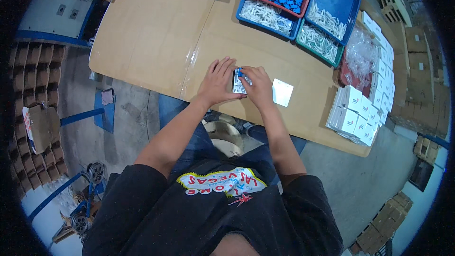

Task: The person assembles small electrical components by hand. They open a white box, place a plastic bag containing white connectors inside, add blue caps, seal the bag, and close the box. The person repeats this process with another box, handling components from trays on the table.

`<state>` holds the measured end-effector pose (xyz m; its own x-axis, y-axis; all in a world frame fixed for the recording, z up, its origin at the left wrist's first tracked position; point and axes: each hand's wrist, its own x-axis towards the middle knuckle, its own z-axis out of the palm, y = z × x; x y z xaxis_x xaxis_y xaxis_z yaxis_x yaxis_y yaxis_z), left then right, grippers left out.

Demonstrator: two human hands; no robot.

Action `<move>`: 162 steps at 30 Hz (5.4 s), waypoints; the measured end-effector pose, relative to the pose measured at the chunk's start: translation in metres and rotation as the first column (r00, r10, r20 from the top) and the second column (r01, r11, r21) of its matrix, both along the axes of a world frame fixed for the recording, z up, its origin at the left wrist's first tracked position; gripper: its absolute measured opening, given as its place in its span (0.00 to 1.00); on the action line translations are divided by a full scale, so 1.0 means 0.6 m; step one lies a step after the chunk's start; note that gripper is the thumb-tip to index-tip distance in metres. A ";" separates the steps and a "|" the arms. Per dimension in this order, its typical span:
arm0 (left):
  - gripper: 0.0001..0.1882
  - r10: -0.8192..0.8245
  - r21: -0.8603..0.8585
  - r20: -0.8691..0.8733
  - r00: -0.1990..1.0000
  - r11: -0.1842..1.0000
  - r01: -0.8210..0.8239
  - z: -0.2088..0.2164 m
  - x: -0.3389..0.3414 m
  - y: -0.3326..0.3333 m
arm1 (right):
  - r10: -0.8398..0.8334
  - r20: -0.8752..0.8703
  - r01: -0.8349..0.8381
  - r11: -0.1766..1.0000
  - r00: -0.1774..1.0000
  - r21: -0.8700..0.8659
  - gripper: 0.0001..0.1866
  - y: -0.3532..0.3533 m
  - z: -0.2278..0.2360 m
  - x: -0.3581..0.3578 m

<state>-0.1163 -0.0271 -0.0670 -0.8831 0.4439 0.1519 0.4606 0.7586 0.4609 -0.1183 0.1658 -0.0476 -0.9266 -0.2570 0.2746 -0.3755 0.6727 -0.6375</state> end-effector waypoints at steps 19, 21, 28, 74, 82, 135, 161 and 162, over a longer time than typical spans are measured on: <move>0.54 0.001 -0.014 0.005 1.000 1.000 -0.001 -0.009 0.000 -0.005 | 0.036 -0.017 -0.034 0.991 0.999 0.129 0.12 -0.008 0.002 -0.003; 0.53 0.002 -0.002 0.009 1.000 1.000 -0.002 -0.009 -0.001 -0.004 | 0.052 0.000 -0.051 0.990 0.999 0.133 0.12 -0.005 0.004 -0.005; 0.53 0.004 -0.015 0.005 1.000 1.000 -0.004 -0.005 0.000 -0.005 | 0.055 0.165 -0.048 0.998 0.985 -0.050 0.13 0.002 -0.004 -0.011; 0.53 0.000 -0.027 -0.043 0.999 1.000 -0.001 -0.012 0.006 -0.002 | -0.312 -0.097 0.322 0.941 0.945 0.103 0.21 0.058 0.002 0.050; 0.52 -0.010 -0.004 -0.076 0.997 1.000 0.010 -0.015 0.008 0.003 | -0.741 0.302 0.654 0.671 0.600 0.349 0.31 0.162 -0.021 0.139; 0.37 -0.816 0.496 0.521 0.250 0.050 -0.867 0.170 0.176 0.050 | -0.029 0.234 0.125 0.905 0.972 -0.406 0.37 0.068 0.211 0.206; 0.32 -0.698 0.434 0.675 0.240 0.112 -0.894 0.153 0.190 0.075 | 0.138 -0.022 -0.140 0.985 0.990 -0.104 0.40 0.016 0.167 0.206; 0.31 -0.698 0.431 0.674 0.240 0.108 -0.896 0.154 0.190 0.075 | 0.139 -0.021 -0.140 0.984 0.990 -0.109 0.40 0.016 0.166 0.206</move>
